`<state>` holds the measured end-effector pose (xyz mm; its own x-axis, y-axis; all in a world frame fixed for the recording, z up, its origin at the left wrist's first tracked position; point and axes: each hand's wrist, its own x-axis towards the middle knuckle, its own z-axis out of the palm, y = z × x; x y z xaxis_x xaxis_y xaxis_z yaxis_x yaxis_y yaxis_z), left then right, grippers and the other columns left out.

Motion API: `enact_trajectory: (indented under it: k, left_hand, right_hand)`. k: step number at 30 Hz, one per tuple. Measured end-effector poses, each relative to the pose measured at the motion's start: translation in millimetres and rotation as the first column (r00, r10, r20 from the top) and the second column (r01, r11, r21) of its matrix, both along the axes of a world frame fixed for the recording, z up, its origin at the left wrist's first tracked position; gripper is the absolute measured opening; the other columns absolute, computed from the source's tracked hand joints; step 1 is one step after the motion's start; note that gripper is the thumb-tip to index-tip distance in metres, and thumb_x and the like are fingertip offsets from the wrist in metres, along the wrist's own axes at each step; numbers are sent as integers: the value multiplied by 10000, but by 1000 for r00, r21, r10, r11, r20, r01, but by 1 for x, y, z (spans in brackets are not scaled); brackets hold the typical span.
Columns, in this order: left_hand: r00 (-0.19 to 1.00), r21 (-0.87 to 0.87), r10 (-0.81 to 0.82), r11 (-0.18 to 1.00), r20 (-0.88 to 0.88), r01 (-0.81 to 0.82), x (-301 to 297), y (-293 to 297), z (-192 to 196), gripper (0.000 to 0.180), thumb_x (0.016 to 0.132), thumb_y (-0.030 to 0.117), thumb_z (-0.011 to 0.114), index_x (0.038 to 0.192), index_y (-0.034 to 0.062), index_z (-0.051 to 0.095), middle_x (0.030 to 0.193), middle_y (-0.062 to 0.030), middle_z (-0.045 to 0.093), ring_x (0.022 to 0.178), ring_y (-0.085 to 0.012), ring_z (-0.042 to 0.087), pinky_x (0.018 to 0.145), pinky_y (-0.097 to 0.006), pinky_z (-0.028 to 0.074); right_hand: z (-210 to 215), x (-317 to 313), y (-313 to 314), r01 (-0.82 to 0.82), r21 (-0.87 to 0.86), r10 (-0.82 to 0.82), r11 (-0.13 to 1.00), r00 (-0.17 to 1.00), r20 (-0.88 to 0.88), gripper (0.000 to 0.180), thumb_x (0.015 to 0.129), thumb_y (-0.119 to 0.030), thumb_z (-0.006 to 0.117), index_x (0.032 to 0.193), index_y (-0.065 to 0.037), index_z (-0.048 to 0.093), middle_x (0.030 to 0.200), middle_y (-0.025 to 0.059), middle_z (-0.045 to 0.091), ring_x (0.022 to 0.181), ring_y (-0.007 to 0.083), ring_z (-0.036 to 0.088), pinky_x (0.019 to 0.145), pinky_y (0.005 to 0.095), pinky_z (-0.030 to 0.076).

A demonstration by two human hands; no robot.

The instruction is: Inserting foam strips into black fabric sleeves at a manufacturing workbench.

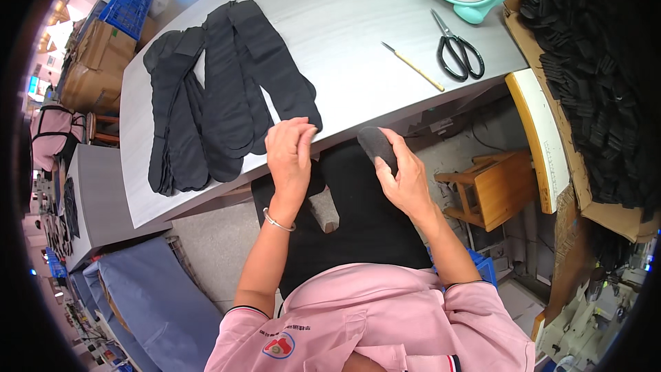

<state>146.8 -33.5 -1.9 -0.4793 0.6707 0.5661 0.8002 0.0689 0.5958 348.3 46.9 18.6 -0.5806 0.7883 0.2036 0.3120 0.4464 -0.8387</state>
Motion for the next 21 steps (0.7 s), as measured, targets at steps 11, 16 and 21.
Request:
enact_trajectory:
  k: [11, 16, 21]
  left_hand:
    - [966, -171, -246, 958, -75, 231, 10, 11, 12, 287, 766, 53, 760, 1032, 51, 652, 1140, -100, 674, 1099, -319, 586, 986, -426, 423]
    - [974, -48, -223, 974, -26, 222, 6, 20, 14, 131, 835, 31, 701, 963, 49, 678, 1004, -73, 716, 937, -297, 645, 952, -441, 455]
    - [929, -41, -187, 977, 318, 210, 31, 31, 21, 141, 925, 51, 653, 1054, 48, 710, 867, -44, 707, 797, -119, 654, 828, -289, 514]
  right_hand:
    - [-5, 9, 1, 61, -131, -63, 989, 998, -16, 329, 921, -158, 705, 1212, -28, 623, 1047, 152, 721, 973, 237, 713, 834, 320, 532]
    - [-10, 19, -2, 59, -324, -77, 944, 996, -43, 248, 937, -141, 687, 1139, -4, 642, 947, 102, 711, 881, 111, 659, 772, 258, 505]
    - [-3, 18, 2, 67, -289, -89, 955, 994, -65, 224, 944, -83, 644, 1151, 3, 632, 932, 66, 694, 855, 83, 615, 764, 235, 488]
